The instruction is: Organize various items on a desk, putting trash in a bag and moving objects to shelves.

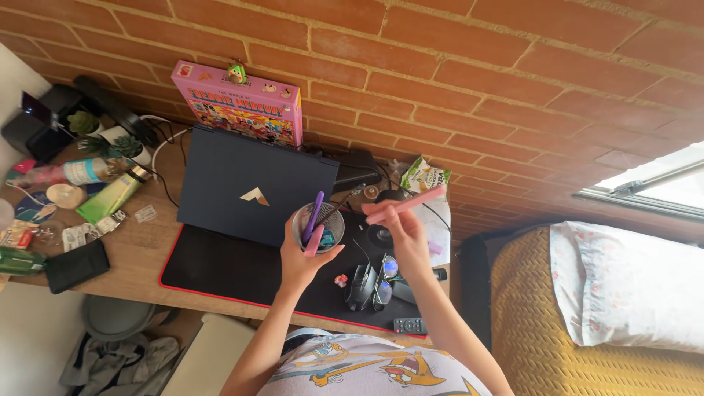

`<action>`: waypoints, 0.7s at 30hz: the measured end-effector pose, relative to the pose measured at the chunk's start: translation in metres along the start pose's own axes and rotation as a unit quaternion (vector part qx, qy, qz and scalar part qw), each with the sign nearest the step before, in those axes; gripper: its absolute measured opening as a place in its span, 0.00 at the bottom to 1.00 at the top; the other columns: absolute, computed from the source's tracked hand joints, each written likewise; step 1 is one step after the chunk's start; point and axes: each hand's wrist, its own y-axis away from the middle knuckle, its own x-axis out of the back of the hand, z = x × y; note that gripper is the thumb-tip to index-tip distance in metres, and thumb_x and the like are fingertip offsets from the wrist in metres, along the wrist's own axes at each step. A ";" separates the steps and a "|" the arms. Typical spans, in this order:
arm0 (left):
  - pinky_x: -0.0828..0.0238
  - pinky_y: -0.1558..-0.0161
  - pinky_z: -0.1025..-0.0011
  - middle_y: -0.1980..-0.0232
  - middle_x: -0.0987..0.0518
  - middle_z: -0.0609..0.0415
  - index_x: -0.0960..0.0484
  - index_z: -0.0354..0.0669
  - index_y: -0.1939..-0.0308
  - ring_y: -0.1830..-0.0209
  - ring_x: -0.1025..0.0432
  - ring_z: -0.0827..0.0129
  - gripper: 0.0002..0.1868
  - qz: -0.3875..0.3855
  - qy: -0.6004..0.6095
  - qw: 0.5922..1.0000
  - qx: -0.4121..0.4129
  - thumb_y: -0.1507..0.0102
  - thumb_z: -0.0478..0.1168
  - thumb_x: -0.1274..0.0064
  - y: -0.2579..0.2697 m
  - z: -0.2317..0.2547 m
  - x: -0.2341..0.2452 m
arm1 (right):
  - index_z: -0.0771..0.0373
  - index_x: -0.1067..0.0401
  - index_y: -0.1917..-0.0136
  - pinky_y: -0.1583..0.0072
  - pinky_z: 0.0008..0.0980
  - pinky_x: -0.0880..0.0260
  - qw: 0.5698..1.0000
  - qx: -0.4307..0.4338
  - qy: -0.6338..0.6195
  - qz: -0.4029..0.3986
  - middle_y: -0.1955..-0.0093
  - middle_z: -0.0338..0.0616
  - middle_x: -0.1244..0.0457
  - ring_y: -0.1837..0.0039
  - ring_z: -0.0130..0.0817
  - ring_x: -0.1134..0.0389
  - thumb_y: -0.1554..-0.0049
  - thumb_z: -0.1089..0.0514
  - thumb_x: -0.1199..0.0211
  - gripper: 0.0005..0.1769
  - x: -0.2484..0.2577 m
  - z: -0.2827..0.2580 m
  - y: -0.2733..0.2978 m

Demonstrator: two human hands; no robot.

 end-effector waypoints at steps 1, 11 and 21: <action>0.25 0.41 0.67 0.41 0.22 0.45 0.36 0.34 0.32 0.43 0.23 0.64 0.51 0.002 -0.001 1.000 -0.002 0.53 0.41 0.23 0.001 -0.003 -0.002 | 0.67 0.28 0.39 0.35 0.35 0.29 1.000 0.001 -0.001 -0.002 0.43 0.50 0.28 0.39 0.36 0.28 0.33 0.58 0.45 0.13 -0.005 0.002 0.000; 0.27 0.39 0.67 0.39 0.23 0.46 0.36 0.36 0.31 0.40 0.25 0.62 0.54 0.008 0.016 1.000 0.014 0.55 0.43 0.22 0.008 -0.002 -0.007 | 0.64 0.22 0.52 0.54 0.26 0.29 0.955 0.113 0.271 -0.041 0.49 0.43 0.28 0.55 0.28 0.29 0.44 0.63 0.30 0.06 -0.053 -0.020 0.005; 0.27 0.40 0.67 0.40 0.22 0.43 0.35 0.35 0.31 0.41 0.24 0.61 0.53 0.029 -0.031 0.999 -0.008 0.54 0.43 0.22 0.003 0.004 0.003 | 0.65 0.29 0.40 0.50 0.28 0.28 0.917 0.231 0.324 -0.020 0.44 0.45 0.30 0.45 0.28 0.28 0.39 0.60 0.34 0.15 -0.026 -0.032 0.001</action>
